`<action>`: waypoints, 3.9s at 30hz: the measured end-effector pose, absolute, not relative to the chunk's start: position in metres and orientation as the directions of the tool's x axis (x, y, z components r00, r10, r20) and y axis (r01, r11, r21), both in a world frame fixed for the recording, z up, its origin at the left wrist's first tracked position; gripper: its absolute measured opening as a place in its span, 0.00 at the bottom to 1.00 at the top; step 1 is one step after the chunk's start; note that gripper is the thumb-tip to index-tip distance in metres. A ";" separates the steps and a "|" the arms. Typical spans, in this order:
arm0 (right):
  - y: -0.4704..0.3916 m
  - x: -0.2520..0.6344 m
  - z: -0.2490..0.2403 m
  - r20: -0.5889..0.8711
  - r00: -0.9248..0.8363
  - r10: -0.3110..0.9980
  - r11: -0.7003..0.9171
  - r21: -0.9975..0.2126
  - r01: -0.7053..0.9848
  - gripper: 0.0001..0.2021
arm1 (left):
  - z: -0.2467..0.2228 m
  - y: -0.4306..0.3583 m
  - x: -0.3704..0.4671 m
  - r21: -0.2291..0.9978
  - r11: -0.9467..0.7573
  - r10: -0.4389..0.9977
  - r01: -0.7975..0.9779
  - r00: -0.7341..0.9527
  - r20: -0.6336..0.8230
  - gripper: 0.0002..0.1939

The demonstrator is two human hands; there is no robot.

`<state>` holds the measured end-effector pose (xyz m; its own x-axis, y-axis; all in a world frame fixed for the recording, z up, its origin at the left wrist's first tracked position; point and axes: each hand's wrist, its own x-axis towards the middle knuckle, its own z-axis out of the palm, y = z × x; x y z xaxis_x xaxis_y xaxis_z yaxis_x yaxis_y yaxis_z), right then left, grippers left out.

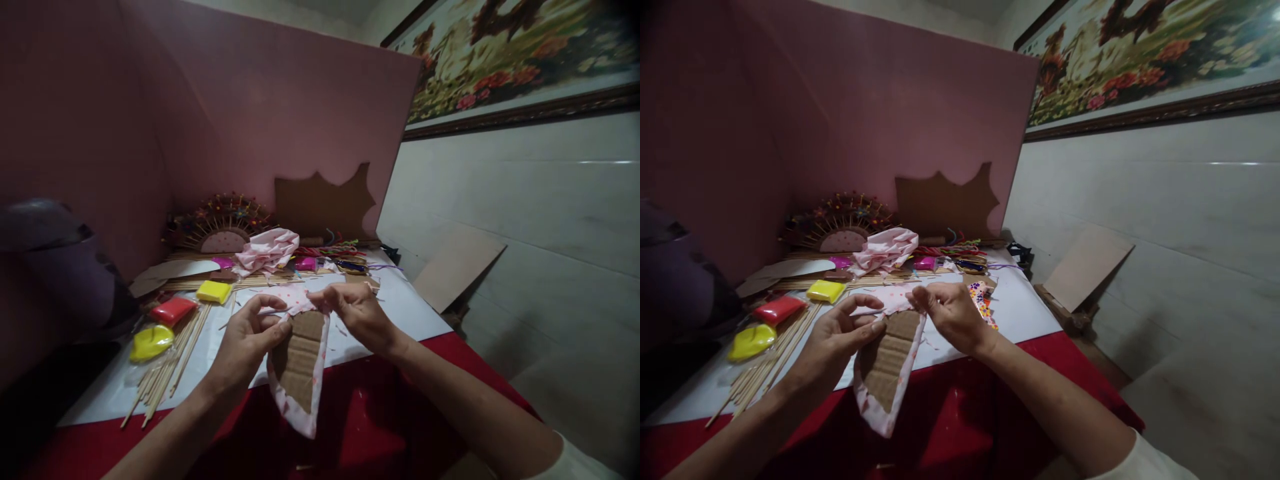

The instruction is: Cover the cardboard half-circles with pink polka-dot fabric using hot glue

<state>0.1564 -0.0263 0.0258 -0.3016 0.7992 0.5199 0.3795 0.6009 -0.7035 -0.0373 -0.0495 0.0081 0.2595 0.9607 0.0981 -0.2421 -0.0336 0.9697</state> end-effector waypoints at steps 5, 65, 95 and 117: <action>-0.026 0.162 0.025 0.621 -0.396 0.676 0.736 -0.554 0.388 0.28 | 0.006 -0.048 -0.037 0.968 -0.011 0.966 -0.249 0.247 0.074 0.16; 0.005 0.166 -0.013 0.128 -0.274 0.953 0.120 -0.992 -0.046 0.18 | -0.007 -0.034 -0.027 0.998 -0.051 0.967 -0.041 0.249 0.060 0.19; -0.001 0.157 -0.019 0.201 -0.097 0.975 0.190 -0.976 -0.110 0.27 | -0.008 -0.033 -0.037 0.993 -0.025 0.989 -0.118 0.143 0.042 0.16; 0.003 0.165 -0.020 0.345 0.081 0.935 0.342 -0.938 0.054 0.30 | -0.010 -0.033 -0.036 0.990 -0.068 0.997 -0.124 0.038 0.073 0.15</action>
